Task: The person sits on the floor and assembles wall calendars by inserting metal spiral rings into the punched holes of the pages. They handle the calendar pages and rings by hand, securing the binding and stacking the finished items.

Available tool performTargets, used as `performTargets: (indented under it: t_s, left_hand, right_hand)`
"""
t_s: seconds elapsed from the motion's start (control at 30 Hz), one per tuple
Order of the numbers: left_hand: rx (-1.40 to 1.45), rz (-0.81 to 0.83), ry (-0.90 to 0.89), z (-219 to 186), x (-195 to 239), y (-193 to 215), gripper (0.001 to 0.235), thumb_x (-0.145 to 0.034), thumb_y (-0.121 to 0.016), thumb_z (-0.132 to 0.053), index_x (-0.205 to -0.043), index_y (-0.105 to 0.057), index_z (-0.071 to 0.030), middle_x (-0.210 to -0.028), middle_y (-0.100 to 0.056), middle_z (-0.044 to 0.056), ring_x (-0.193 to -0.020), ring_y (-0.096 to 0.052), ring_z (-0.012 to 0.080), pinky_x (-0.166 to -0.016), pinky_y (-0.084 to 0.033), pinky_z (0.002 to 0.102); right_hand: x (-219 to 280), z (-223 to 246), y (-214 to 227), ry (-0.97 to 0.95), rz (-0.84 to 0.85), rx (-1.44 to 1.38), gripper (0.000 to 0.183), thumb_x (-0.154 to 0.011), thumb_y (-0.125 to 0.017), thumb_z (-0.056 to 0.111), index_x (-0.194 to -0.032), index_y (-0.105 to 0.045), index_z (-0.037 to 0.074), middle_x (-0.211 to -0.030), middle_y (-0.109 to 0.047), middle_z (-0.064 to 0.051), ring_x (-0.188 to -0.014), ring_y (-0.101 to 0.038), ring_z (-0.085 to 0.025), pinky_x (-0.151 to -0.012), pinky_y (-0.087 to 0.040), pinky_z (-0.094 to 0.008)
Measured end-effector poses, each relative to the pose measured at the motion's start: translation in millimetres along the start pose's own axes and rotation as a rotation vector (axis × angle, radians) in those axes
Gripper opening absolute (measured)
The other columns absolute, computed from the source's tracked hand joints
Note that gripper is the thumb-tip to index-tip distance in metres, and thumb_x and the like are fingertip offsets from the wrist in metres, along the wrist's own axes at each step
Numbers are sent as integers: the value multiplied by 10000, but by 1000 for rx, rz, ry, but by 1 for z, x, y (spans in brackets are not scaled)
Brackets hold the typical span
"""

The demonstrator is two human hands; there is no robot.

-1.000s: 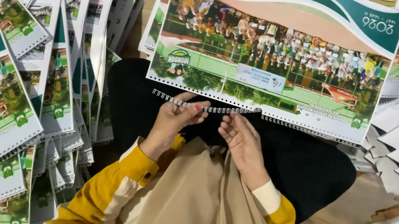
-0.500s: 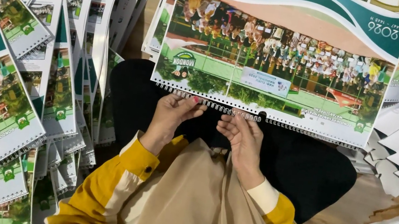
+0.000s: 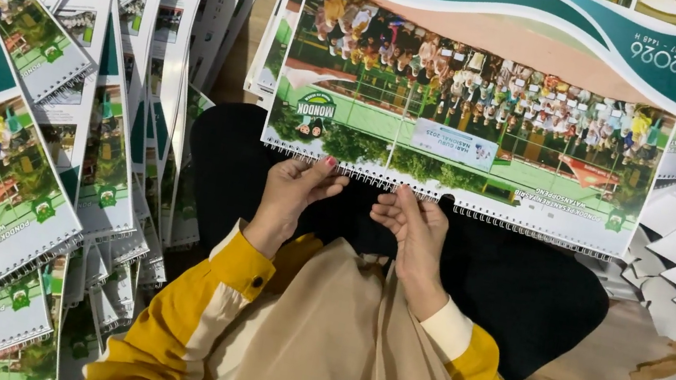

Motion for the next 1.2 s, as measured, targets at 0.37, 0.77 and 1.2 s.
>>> performTargets:
  t_s: [0.37, 0.77, 1.2]
  left_hand:
    - [-53, 24, -8, 4, -10, 4, 399, -782, -704, -194, -838, -463, 120, -759, -627, 264, -644, -667, 299, -607, -582, 347]
    - [-9, -129, -194, -18, -10, 40, 194, -848, -621, -184, -844, -507, -27, -669, -605, 94, -557, -656, 194, -506, -578, 245]
    - [-108, -165, -222, -21, -16, 46, 249, -795, -696, -186, -852, -533, -7, -676, -604, 123, -576, -655, 226, -534, -588, 316]
  right_hand:
    - [-7, -7, 1, 25, 5, -41, 243, -825, -641, 135, -745, -450, 10, -755, -635, -231, -584, -657, -273, -581, -580, -409]
    - [-12, -4, 22, 160, -54, -59, 183, -841, -612, 76, -757, -451, 55, -742, -634, -185, -619, -663, -242, -603, -584, -342]
    - [-18, 5, 23, 247, -14, -56, 222, -840, -607, 64, -698, -436, 66, -700, -633, -188, -650, -670, -311, -602, -582, -404]
Point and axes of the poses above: each hand's wrist, its own x-axis away from the middle knuckle, its own y-axis out of the back of the hand, z = x × y, the point moved 10 cm from there along -x, towards the middle knuckle
